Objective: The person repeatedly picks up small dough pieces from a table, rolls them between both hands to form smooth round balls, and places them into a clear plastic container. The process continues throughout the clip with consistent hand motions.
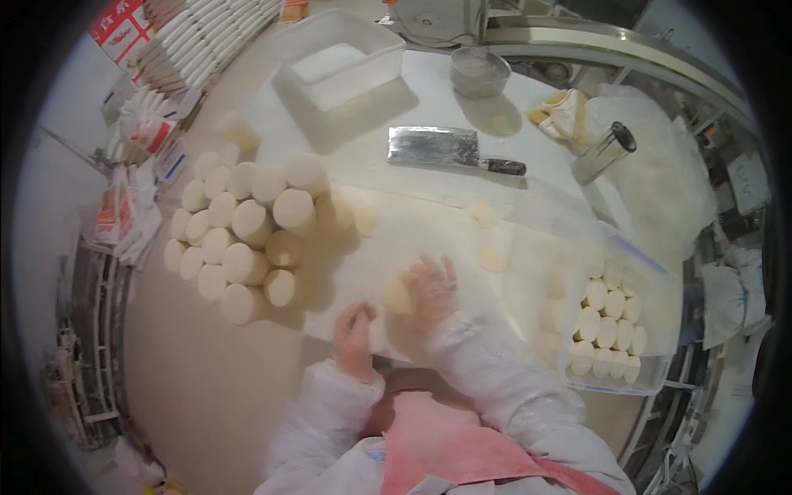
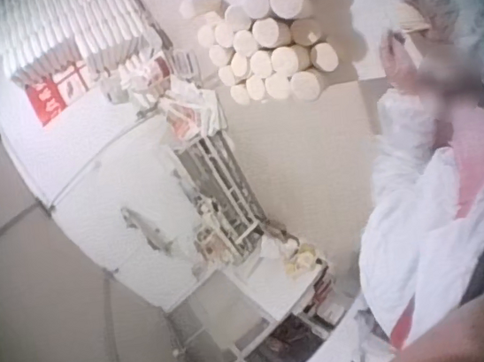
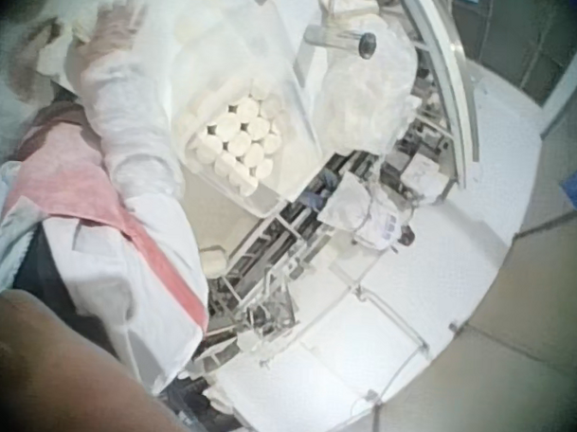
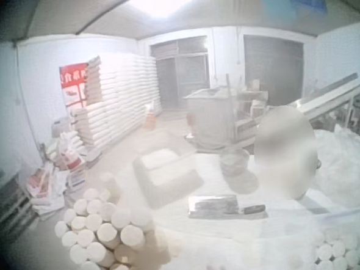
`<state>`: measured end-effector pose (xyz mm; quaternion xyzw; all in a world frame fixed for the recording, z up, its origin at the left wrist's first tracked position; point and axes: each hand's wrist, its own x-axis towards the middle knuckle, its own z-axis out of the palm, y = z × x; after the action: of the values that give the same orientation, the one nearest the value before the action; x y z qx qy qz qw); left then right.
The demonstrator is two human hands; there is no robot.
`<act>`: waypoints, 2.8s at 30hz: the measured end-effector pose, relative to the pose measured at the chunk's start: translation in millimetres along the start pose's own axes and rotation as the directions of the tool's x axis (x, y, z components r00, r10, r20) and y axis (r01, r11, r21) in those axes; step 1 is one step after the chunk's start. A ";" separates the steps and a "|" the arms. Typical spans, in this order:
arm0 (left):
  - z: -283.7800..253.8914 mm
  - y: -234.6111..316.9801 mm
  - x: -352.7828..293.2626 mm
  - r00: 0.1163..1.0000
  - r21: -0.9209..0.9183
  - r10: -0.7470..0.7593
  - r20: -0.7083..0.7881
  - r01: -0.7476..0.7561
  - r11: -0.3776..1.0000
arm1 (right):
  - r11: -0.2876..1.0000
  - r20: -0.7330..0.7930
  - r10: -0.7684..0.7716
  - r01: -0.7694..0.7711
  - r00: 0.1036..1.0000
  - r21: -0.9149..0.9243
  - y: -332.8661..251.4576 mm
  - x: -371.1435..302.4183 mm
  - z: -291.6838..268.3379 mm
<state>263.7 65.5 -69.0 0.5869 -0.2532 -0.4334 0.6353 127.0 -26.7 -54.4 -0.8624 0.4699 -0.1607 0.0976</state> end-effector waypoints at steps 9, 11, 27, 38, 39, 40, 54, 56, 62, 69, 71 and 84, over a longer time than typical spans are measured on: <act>-3.3 -18.4 -1.7 0.981 0.037 -0.092 -0.169 0.100 0.994 | 0.950 0.145 0.110 -0.147 0.983 0.275 0.8 19.7 -2.4; 1.8 -15.3 9.5 0.988 -0.040 -0.118 -0.104 0.115 0.993 | 0.857 0.031 0.304 -0.287 0.952 0.428 -11.3 22.1 -6.8; 90.0 82.5 34.7 0.850 -0.633 0.047 0.525 0.353 0.689 | 0.831 -0.287 0.234 -0.038 0.929 0.554 -48.2 -22.8 -136.1; 267.8 65.5 -90.2 0.645 -0.196 0.131 0.753 0.029 0.980 | -0.101 0.139 0.670 -0.096 0.729 0.990 146.6 -189.9 -281.5; 277.0 58.0 -92.6 0.648 -0.011 0.183 0.740 -0.260 0.965 | -0.255 0.243 0.679 -0.088 0.693 0.963 185.5 -210.8 -295.1; 283.5 49.7 -93.5 0.677 0.074 0.179 0.714 -0.328 0.942 | -0.328 0.306 0.736 -0.077 0.604 0.942 225.1 -229.7 -304.3; 308.1 -4.9 -108.5 0.718 0.510 0.243 0.652 -0.652 0.561 | -0.354 0.432 0.884 -0.347 0.180 0.869 452.2 -325.8 -207.6; 312.5 -6.1 -107.6 0.681 0.416 0.347 0.645 -0.693 0.589 | -0.276 0.407 0.892 -0.477 0.196 0.835 452.9 -328.7 -210.8; 263.6 -8.1 -99.4 0.642 0.267 0.370 0.672 -0.675 0.688 | 0.232 0.103 0.928 -0.770 0.359 0.594 424.8 -282.8 -263.8; -9.8 -4.3 -30.9 0.955 0.412 -0.013 0.298 -0.117 0.904 | 0.451 0.025 0.469 -0.263 0.883 0.853 158.9 -58.6 -189.1; -75.7 4.6 -7.3 0.989 0.338 -0.097 -0.107 0.128 0.933 | 0.318 0.125 0.088 -0.147 0.988 0.937 44.5 11.9 -103.2; -165.3 62.3 70.0 0.960 0.241 0.237 0.148 -0.267 0.933 | 0.584 0.336 0.240 -0.412 0.911 0.699 -186.4 103.0 54.6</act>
<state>451.6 89.1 -52.2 0.6009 -0.4175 -0.3449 0.5878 344.6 -12.0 -26.5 -0.6513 0.4975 -0.2312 0.5243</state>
